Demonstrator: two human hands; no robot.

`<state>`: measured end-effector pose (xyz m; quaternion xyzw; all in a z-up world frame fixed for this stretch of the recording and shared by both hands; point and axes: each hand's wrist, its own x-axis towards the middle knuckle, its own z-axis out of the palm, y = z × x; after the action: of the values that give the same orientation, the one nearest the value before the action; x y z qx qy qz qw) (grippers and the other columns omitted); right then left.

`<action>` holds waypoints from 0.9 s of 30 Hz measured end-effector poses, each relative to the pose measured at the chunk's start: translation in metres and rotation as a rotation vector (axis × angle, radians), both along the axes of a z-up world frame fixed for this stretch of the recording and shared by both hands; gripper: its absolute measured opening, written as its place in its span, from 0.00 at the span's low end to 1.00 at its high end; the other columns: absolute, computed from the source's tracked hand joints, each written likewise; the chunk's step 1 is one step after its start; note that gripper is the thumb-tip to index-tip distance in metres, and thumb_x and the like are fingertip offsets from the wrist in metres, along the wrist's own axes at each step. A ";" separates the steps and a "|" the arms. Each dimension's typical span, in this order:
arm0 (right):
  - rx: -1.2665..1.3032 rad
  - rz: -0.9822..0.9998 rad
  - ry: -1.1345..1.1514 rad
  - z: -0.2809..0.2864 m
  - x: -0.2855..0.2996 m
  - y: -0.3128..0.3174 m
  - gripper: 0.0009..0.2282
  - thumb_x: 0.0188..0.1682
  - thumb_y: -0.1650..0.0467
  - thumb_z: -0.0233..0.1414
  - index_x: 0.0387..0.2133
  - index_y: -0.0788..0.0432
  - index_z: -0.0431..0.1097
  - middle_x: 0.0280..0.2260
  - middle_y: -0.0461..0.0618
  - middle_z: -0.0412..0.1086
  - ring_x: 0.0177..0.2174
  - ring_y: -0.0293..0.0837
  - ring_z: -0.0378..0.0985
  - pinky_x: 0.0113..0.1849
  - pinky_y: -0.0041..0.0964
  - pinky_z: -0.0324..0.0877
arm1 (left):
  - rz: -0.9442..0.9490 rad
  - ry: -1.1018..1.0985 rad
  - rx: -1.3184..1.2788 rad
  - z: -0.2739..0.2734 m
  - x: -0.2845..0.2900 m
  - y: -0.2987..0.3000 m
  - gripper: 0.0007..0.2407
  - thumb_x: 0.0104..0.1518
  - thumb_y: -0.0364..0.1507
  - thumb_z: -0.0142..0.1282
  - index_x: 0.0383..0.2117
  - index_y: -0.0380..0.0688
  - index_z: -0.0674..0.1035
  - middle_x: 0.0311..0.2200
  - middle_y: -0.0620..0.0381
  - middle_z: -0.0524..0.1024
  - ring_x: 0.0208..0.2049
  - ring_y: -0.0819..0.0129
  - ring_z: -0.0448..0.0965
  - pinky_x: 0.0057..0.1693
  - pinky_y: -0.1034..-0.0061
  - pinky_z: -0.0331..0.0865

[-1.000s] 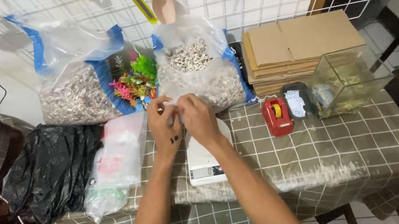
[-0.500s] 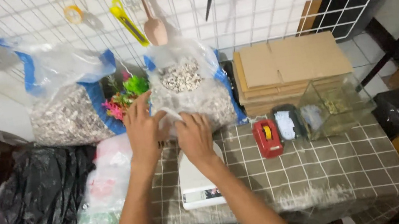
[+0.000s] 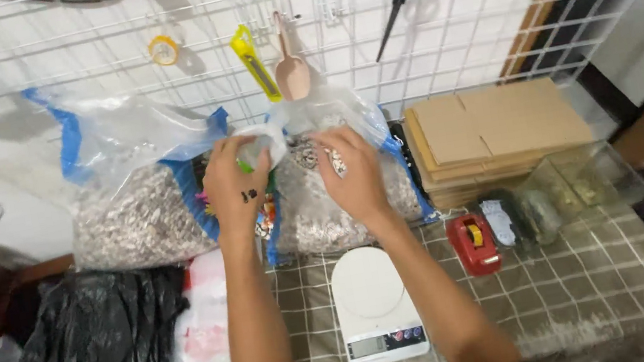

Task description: Weighing small white stones using a wooden scoop and a digital scale for packaging

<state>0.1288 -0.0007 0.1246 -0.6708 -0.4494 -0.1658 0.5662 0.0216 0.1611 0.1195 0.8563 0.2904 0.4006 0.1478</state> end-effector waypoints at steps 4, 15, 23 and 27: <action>0.077 -0.077 0.043 0.001 0.031 0.067 0.07 0.49 0.72 0.58 0.39 0.51 0.78 0.32 0.44 0.74 0.32 0.47 0.81 0.33 0.36 0.76 | -0.097 -0.158 -0.064 -0.007 0.008 -0.006 0.09 0.53 0.41 0.70 0.26 0.57 0.81 0.30 0.63 0.78 0.35 0.54 0.82 0.42 0.63 0.75; 0.019 -0.432 0.273 0.039 0.088 0.163 0.30 0.41 0.65 0.67 0.51 0.41 0.53 0.37 0.41 0.79 0.31 0.52 0.83 0.36 0.47 0.72 | -0.239 0.081 -0.412 -0.017 0.015 0.007 0.07 0.58 0.38 0.61 0.33 0.54 0.85 0.40 0.55 0.74 0.40 0.43 0.82 0.49 0.52 0.75; 0.242 -0.144 0.104 0.077 0.055 0.121 0.26 0.51 0.79 0.58 0.53 0.46 0.49 0.34 0.45 0.73 0.19 0.37 0.75 0.25 0.32 0.70 | -0.359 0.006 -0.271 -0.020 0.012 0.010 0.09 0.61 0.34 0.53 0.32 0.45 0.84 0.37 0.52 0.80 0.40 0.50 0.81 0.46 0.58 0.69; 0.171 0.031 -0.026 0.072 0.067 0.104 0.35 0.59 0.79 0.61 0.69 0.44 0.41 0.37 0.44 0.67 0.23 0.33 0.67 0.31 0.26 0.64 | -0.372 -0.004 -0.183 -0.039 0.014 0.019 0.14 0.53 0.26 0.49 0.43 0.49 0.83 0.45 0.54 0.75 0.44 0.52 0.80 0.48 0.57 0.70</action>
<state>0.1958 0.1032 0.1966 -0.6110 -0.4511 -0.2034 0.6179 0.0360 0.1802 0.0807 0.8773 0.1620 0.3401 0.2973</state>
